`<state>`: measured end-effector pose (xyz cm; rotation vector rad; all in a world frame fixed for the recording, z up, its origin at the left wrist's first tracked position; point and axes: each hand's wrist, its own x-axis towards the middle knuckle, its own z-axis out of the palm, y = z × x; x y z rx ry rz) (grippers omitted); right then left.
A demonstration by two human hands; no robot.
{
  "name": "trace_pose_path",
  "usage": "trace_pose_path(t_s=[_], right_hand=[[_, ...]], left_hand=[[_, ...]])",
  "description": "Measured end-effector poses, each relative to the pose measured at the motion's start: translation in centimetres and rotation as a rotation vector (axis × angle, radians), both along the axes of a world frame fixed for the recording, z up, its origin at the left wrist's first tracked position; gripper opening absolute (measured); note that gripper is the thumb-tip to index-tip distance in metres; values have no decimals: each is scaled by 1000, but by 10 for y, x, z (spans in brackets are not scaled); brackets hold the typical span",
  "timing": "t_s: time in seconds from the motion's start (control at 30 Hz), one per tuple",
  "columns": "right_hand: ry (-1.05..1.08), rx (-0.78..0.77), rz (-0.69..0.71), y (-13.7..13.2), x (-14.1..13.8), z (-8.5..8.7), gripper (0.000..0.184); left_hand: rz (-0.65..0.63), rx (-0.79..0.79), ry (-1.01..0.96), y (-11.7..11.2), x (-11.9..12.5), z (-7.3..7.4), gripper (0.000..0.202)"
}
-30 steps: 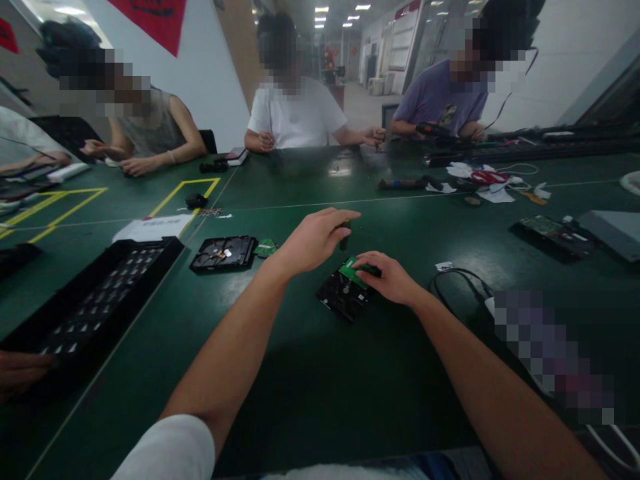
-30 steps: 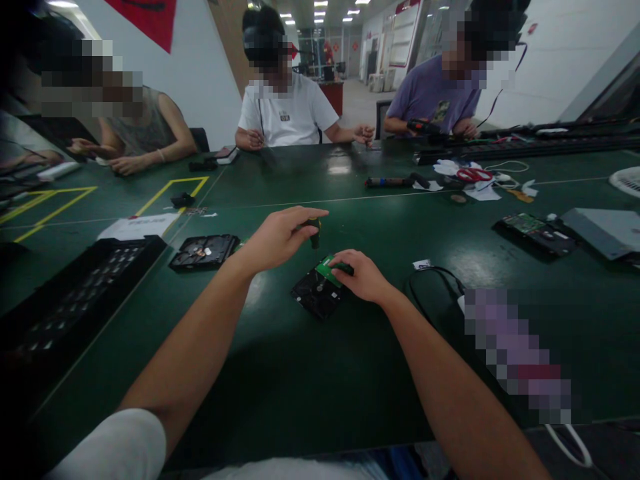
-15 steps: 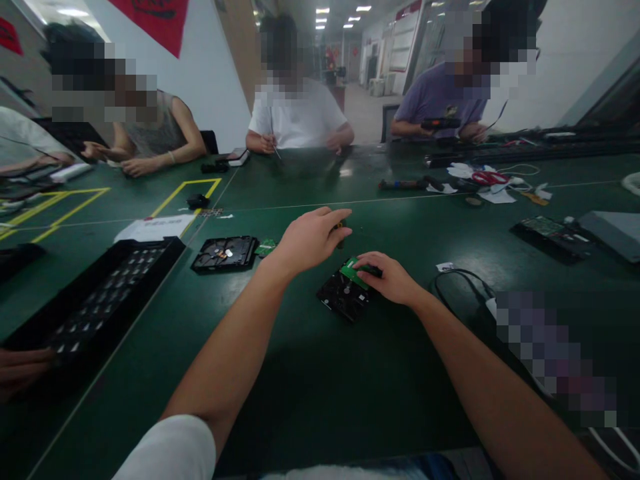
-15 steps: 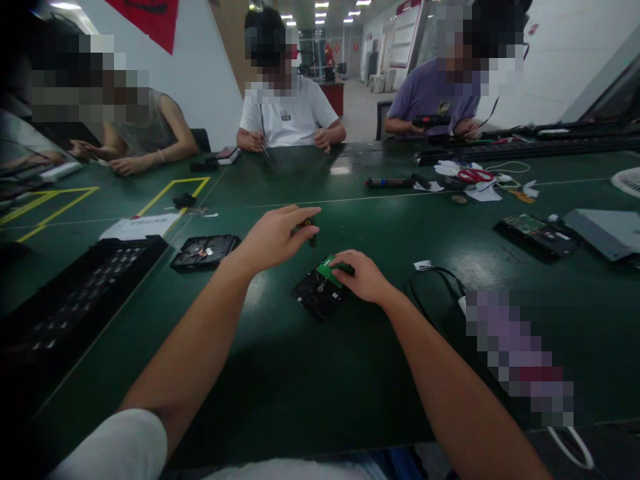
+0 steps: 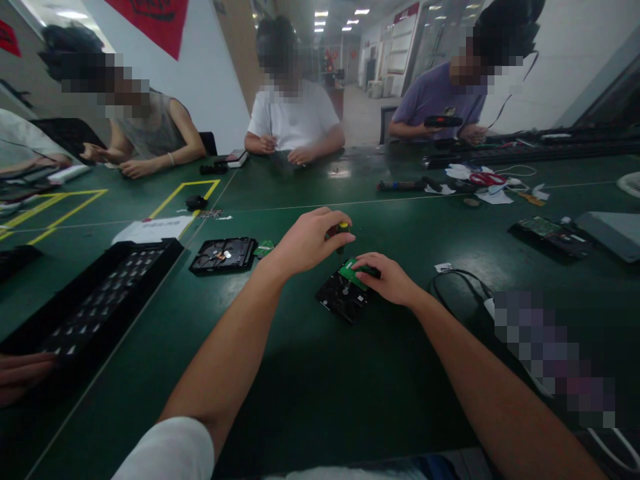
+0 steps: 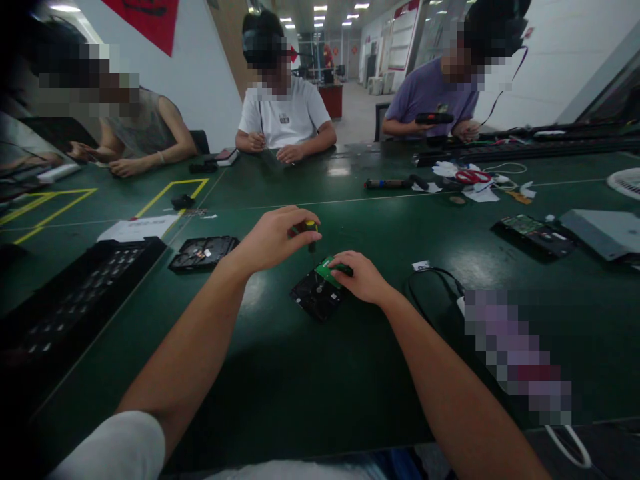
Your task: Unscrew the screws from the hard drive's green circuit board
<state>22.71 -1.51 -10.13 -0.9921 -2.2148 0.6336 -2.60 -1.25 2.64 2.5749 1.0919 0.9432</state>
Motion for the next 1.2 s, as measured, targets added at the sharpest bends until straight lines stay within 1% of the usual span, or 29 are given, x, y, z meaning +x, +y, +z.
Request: trace_pose_path(t_s=[0.23, 0.33, 0.43, 0.53, 0.73, 0.83, 0.9, 0.97, 1.1, 1.13, 1.2], right_hand=[[-11, 2, -16, 0, 0, 1, 18], [0, -1, -13, -1, 0, 1, 18], [9, 5, -12, -1, 0, 1, 18], [9, 1, -19, -2, -1, 2, 18], [-4, -3, -12, -1, 0, 2, 18], [-15, -4, -22, 0, 1, 0, 18], [-26, -6, -23, 0, 1, 0, 18], [-37, -9, -18, 0, 0, 1, 18], [-29, -22, -20, -1, 0, 4, 19], [-27, -25, -21, -1, 0, 4, 18], [-28, -27, -24, -2, 0, 4, 19]], left_hand=[[-24, -2, -42, 0, -1, 0, 18], [-57, -51, -68, 1, -2, -1, 25], [-116, -124, -95, 1, -5, -2, 33], [-140, -140, -93, 2, -6, -2, 34], [-26, -39, -60, 5, -4, -3, 17], [26, 10, -48, 5, -3, -4, 16], [34, -4, -72, 4, -3, -5, 14], [-4, -91, -123, 3, -2, -6, 12], [-144, -397, -234, 2, 2, -9, 14], [-172, -452, -257, 3, 3, -10, 14], [-198, -504, -305, 4, 5, -12, 16]])
